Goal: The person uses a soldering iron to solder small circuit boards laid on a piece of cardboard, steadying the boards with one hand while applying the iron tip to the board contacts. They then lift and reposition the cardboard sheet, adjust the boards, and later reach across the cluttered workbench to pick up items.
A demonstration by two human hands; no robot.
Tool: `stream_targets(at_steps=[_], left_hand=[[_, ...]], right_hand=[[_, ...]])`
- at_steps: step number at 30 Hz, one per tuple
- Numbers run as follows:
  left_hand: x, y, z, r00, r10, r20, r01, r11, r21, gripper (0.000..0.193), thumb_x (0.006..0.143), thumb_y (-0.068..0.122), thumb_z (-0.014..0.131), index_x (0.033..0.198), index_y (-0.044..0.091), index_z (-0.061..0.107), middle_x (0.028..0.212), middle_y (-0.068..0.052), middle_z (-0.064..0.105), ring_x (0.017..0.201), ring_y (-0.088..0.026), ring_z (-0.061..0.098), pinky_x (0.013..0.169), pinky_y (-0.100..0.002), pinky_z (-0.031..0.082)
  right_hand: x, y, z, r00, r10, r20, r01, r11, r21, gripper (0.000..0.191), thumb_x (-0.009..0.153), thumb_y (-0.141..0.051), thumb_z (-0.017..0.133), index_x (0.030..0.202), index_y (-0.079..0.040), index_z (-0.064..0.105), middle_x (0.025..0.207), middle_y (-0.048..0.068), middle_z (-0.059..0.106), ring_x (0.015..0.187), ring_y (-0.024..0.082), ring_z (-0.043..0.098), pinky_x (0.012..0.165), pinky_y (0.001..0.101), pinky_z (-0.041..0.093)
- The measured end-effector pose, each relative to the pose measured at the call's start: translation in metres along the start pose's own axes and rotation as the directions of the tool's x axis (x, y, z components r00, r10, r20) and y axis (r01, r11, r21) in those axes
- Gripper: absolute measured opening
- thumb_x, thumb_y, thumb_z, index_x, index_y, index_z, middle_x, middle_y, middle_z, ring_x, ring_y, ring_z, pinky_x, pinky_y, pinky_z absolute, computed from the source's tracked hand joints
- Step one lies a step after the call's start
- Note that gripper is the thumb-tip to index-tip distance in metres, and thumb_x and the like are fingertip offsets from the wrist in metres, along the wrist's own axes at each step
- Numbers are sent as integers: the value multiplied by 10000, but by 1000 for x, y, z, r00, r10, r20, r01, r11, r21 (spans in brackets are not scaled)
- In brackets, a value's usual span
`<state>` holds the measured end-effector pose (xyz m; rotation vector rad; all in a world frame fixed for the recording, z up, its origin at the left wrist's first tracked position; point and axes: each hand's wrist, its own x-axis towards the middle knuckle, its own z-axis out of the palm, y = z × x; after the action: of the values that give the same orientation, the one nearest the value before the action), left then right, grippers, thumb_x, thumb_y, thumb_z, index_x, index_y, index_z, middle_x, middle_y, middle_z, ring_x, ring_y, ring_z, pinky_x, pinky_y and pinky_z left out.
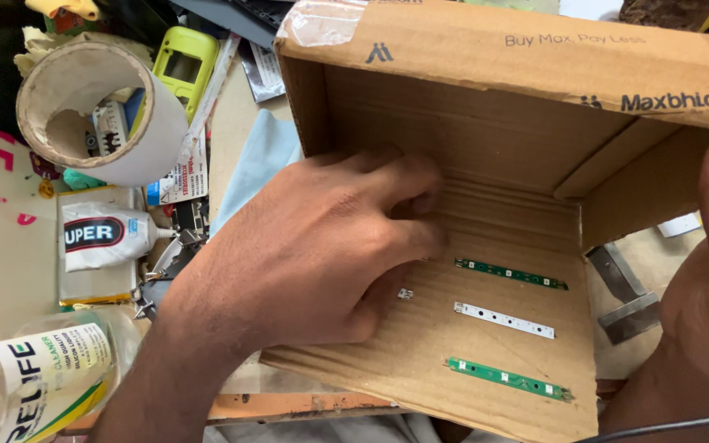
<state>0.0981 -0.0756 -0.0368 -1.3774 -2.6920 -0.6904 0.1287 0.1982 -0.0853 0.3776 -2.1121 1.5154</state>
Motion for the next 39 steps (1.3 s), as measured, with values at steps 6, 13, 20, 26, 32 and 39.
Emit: stream_targets(at_steps=[6,13,20,26,32,39], left_hand=[[0,0,0,1000,17,-2,-17,1000,-1,475,511,84,785,981,152,805,1188,-63,670,1084,-287,652,889,-437,535],[0,1,1,1000,-12,16,12,1000,-9,496,506,78,787,995,152,809,1222,-71,666,1104,-292,630,887,-439,526],[-1,2,3,1000,5,-26,-5,1000,15,453,545,95,794,996,147,789,1248,-68,658,1145,-287,611,950,-435,503],[0,0,2,1000,-2,6,1,1000,20,439,544,96,791,981,131,784,1204,-61,663,1119,-297,612,945,-439,499],[-1,-1,1,1000,9,13,-9,1000,13,445,540,93,780,983,131,789,1184,-57,669,1102,-297,618,936,-446,498],[-1,0,-1,1000,20,11,-20,1000,7,441,541,79,764,978,134,790,1183,-56,670,1109,-292,625,945,-447,505]], right_hand=[[-2,3,-1,1000,-19,23,19,1000,19,149,1258,-159,500,1367,-121,596,1540,70,532,1459,187,497,1308,358,413],[-1,5,-5,999,-34,27,33,999,35,145,1276,-163,508,1274,-139,651,1531,54,527,1469,180,493,1319,359,413],[1,-5,-2,999,4,39,-6,999,37,232,1255,-202,503,1471,-130,546,1498,30,529,1412,144,519,1267,329,426],[3,-4,0,1000,13,17,-14,999,31,197,1271,-193,515,1450,-115,537,1518,49,544,1409,150,525,1264,323,429],[-1,2,1,1000,-21,-1,21,1000,1,140,1284,-150,496,1340,-124,622,1535,75,534,1457,181,506,1309,343,422],[-2,5,-2,1000,0,-4,0,1000,-14,184,1274,-163,504,1446,-120,553,1555,81,555,1447,195,503,1300,353,406]])
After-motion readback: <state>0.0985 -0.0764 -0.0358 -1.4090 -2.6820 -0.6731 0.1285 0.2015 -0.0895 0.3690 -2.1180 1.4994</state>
